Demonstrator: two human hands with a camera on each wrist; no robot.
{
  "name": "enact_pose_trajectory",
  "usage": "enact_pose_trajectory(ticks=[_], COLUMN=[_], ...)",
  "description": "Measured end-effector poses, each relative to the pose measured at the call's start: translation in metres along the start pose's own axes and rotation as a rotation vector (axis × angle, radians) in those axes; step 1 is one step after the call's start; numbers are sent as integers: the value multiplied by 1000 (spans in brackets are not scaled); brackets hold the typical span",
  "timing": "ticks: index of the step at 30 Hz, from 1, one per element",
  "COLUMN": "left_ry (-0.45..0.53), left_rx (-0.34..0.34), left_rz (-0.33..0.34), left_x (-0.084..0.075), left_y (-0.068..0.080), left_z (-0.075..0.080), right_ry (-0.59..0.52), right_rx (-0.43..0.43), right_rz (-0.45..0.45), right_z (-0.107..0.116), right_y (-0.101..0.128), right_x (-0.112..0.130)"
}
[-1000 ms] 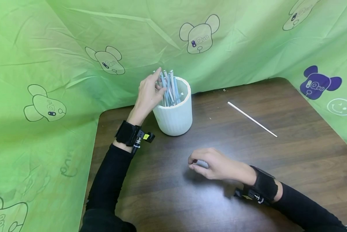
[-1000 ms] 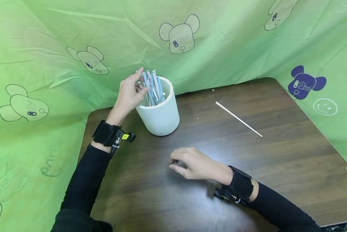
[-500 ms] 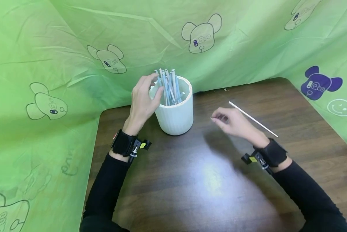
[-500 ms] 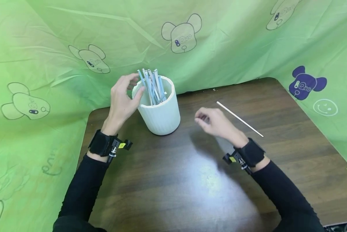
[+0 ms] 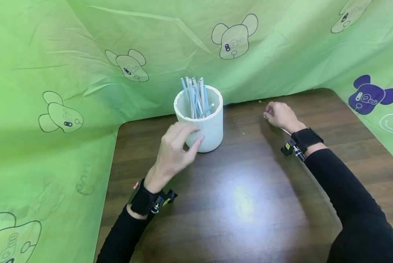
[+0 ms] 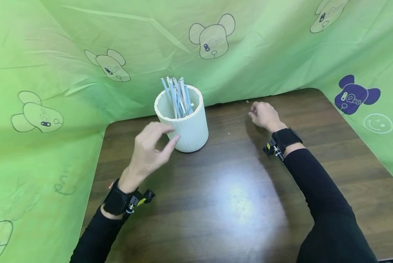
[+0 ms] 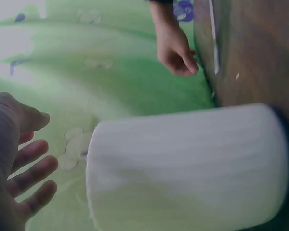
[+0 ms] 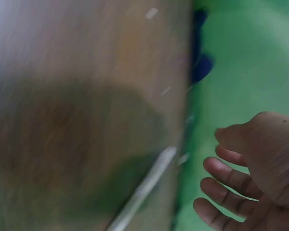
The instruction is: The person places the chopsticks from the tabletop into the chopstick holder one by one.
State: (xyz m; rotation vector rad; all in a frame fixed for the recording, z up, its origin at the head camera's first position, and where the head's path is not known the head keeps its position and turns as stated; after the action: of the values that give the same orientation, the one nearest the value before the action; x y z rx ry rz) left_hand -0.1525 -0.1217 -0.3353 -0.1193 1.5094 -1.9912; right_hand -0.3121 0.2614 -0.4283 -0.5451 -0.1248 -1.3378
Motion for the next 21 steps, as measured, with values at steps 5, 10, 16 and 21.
enact_pose_trajectory(ticks=[5,10,16,21], left_ry=[39,72,94,99], left_rx=[32,78,110,116], left_rz=[-21,-82,-78,-66], left_x=[-19,-34,-44,-47], left_y=[20,34,42,46], left_z=[-6,-13,-15,-16], right_ry=[50,67,91,59], right_rx=[80,124,177,188], right_rz=[-51,-68,-89,-118], right_z=[-13,-21,-22,-13], right_y=[-5,-10,-15,-16], right_x=[-24,-30,-32,-24])
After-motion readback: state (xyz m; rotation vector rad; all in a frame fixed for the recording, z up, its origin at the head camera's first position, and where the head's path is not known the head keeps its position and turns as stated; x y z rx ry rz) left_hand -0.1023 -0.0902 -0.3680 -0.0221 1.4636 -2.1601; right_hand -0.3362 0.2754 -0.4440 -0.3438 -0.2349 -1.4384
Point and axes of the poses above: each hand's wrist, its own y-axis away from the middle knuckle, its own z-axis out of the back of the hand, x = y × z, the point moved 1 cm from there along -y, towards the middle knuckle, and after that the axes turned 14 degrees about -x, right-handed, at the moved point
